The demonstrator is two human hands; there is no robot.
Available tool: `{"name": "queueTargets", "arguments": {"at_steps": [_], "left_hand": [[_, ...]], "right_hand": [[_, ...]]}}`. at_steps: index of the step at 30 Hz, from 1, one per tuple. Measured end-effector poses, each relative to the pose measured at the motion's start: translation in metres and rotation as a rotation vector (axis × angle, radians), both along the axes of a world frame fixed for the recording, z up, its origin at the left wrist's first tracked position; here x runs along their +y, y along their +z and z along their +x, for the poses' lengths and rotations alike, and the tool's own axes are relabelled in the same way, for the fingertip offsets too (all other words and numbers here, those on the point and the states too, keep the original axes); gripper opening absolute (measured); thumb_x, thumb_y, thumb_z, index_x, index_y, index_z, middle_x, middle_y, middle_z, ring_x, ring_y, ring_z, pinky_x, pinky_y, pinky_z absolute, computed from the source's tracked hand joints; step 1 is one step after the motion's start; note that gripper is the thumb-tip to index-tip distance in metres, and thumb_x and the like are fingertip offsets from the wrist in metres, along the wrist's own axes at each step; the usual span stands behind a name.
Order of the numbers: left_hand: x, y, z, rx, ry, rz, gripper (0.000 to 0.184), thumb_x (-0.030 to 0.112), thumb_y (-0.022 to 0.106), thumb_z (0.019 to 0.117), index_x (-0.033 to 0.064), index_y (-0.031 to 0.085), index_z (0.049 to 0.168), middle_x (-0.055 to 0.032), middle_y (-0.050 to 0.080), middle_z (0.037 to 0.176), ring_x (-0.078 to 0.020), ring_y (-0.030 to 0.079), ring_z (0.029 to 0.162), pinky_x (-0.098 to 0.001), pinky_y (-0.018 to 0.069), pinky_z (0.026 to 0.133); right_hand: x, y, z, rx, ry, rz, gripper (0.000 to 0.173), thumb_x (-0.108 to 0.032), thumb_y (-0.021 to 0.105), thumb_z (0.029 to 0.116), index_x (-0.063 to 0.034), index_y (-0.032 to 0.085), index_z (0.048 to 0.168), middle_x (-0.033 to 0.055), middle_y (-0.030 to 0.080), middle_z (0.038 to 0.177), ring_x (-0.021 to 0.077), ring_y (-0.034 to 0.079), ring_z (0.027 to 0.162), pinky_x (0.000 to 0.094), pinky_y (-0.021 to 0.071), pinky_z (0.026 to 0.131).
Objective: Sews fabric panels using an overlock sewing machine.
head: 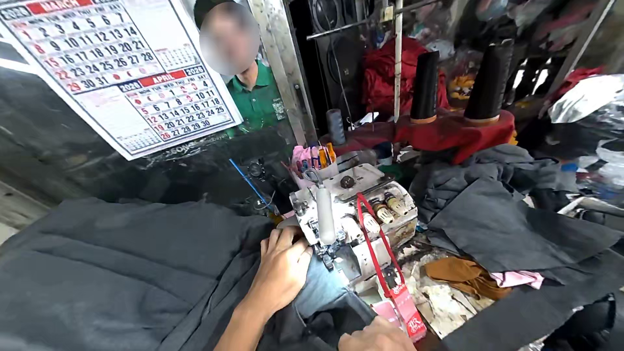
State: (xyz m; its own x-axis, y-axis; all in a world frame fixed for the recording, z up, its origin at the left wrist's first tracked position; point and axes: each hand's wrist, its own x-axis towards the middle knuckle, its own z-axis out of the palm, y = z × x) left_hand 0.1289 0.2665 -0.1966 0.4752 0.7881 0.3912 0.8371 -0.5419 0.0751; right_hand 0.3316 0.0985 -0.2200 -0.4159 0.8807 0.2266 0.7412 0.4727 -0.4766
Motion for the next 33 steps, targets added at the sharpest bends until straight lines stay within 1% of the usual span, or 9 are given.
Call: {"name": "queueTargets", "arguments": {"at_steps": [3, 6, 7, 11, 14, 20, 24, 28, 33], "left_hand": [[-0.002, 0.006, 0.002, 0.044, -0.004, 0.007, 0.039, 0.039, 0.041, 0.1035, 0.0240, 0.077, 0.099, -0.0015, 0.063, 0.130, -0.0272, 0.053, 0.127, -0.0577, 0.0433, 0.099], [-0.028, 0.016, -0.006, -0.010, -0.052, 0.091, 0.034, 0.039, 0.049, 0.1028, 0.0219, 0.079, 0.110, -0.0039, 0.069, 0.123, -0.0296, 0.062, 0.120, -0.0636, 0.0462, 0.098], [-0.042, 0.015, -0.006, -0.074, -0.048, 0.102, 0.035, 0.039, 0.049, 0.1032, 0.0218, 0.078, 0.114, -0.0038, 0.069, 0.124, -0.0287, 0.061, 0.121, -0.0619, 0.0454, 0.101], [-0.063, -0.010, -0.003, -0.244, -0.106, 0.043, 0.034, 0.038, 0.051, 0.1018, 0.0224, 0.076, 0.119, -0.0024, 0.066, 0.128, -0.0255, 0.058, 0.125, -0.0561, 0.0454, 0.102], [-0.077, 0.014, -0.012, -0.349, -0.125, 0.045, 0.029, 0.037, 0.057, 0.1007, 0.0194, 0.077, 0.113, -0.0025, 0.069, 0.127, -0.0223, 0.062, 0.121, -0.0522, 0.0502, 0.101], [-0.143, 0.040, 0.031, -0.511, -0.269, -0.081, 0.021, 0.025, 0.066, 0.0998, 0.0115, 0.077, 0.111, -0.0067, 0.072, 0.112, -0.0167, 0.067, 0.107, -0.0365, 0.0584, 0.091], [-0.184, -0.003, 0.074, -0.514, -0.365, -0.376, 0.016, 0.023, 0.067, 0.0994, 0.0130, 0.078, 0.108, -0.0032, 0.073, 0.107, -0.0144, 0.067, 0.105, -0.0343, 0.0575, 0.092], [-0.192, -0.035, 0.090, -0.426, -0.332, -0.571, 0.020, 0.027, 0.063, 0.1023, 0.0158, 0.077, 0.111, 0.0000, 0.073, 0.110, -0.0091, 0.069, 0.098, -0.0299, 0.0600, 0.085], [-0.192, -0.045, 0.140, -0.689, -0.251, -0.649, 0.028, 0.023, 0.062, 0.1020, 0.0090, 0.072, 0.124, -0.0061, 0.068, 0.118, -0.0101, 0.068, 0.089, -0.0276, 0.0607, 0.074]], "right_hand": [[-0.005, -0.010, 0.005, 0.097, -0.038, -0.002, 0.029, -0.034, 0.058, 0.1018, -0.0078, 0.071, 0.101, 0.0097, 0.072, 0.087, 0.0272, 0.071, 0.084, 0.0488, 0.0551, 0.082], [-0.029, -0.016, 0.016, 0.315, -0.047, 0.048, 0.034, -0.025, 0.066, 0.0996, -0.0060, 0.067, 0.128, 0.0132, 0.063, 0.141, 0.0263, 0.058, 0.134, 0.0452, 0.0466, 0.114], [-0.041, -0.022, 0.022, 0.352, -0.083, 0.072, 0.032, -0.024, 0.067, 0.0991, -0.0073, 0.069, 0.126, 0.0119, 0.063, 0.141, 0.0247, 0.059, 0.133, 0.0439, 0.0493, 0.111], [-0.073, -0.043, 0.065, 0.258, -0.345, 0.072, 0.016, -0.027, 0.069, 0.0977, -0.0145, 0.074, 0.106, 0.0014, 0.074, 0.095, 0.0146, 0.072, 0.077, 0.0399, 0.0611, 0.063], [-0.070, -0.037, 0.100, 0.094, -0.425, 0.068, 0.028, -0.037, 0.075, 0.0921, -0.0167, 0.071, 0.111, 0.0012, 0.070, 0.091, 0.0164, 0.068, 0.069, 0.0413, 0.0576, 0.053], [-0.047, -0.035, 0.124, -0.030, -0.438, 0.001, 0.040, -0.032, 0.078, 0.0851, -0.0205, 0.070, 0.123, -0.0060, 0.074, 0.083, 0.0164, 0.071, 0.070, 0.0486, 0.0594, 0.060], [-0.047, -0.032, 0.127, -0.056, -0.435, -0.022, 0.046, -0.036, 0.080, 0.0836, -0.0199, 0.066, 0.125, -0.0047, 0.074, 0.089, 0.0190, 0.072, 0.074, 0.0496, 0.0590, 0.060], [-0.050, -0.037, 0.136, 0.046, -0.419, 0.018, 0.027, -0.035, 0.075, 0.0898, -0.0214, 0.072, 0.113, -0.0097, 0.074, 0.084, 0.0101, 0.071, 0.072, 0.0420, 0.0608, 0.063], [-0.070, -0.027, 0.148, 0.447, -0.373, -0.004, 0.024, -0.022, 0.075, 0.0940, -0.0118, 0.071, 0.115, -0.0052, 0.078, 0.097, 0.0061, 0.069, 0.063, 0.0285, 0.0599, 0.055]]}}
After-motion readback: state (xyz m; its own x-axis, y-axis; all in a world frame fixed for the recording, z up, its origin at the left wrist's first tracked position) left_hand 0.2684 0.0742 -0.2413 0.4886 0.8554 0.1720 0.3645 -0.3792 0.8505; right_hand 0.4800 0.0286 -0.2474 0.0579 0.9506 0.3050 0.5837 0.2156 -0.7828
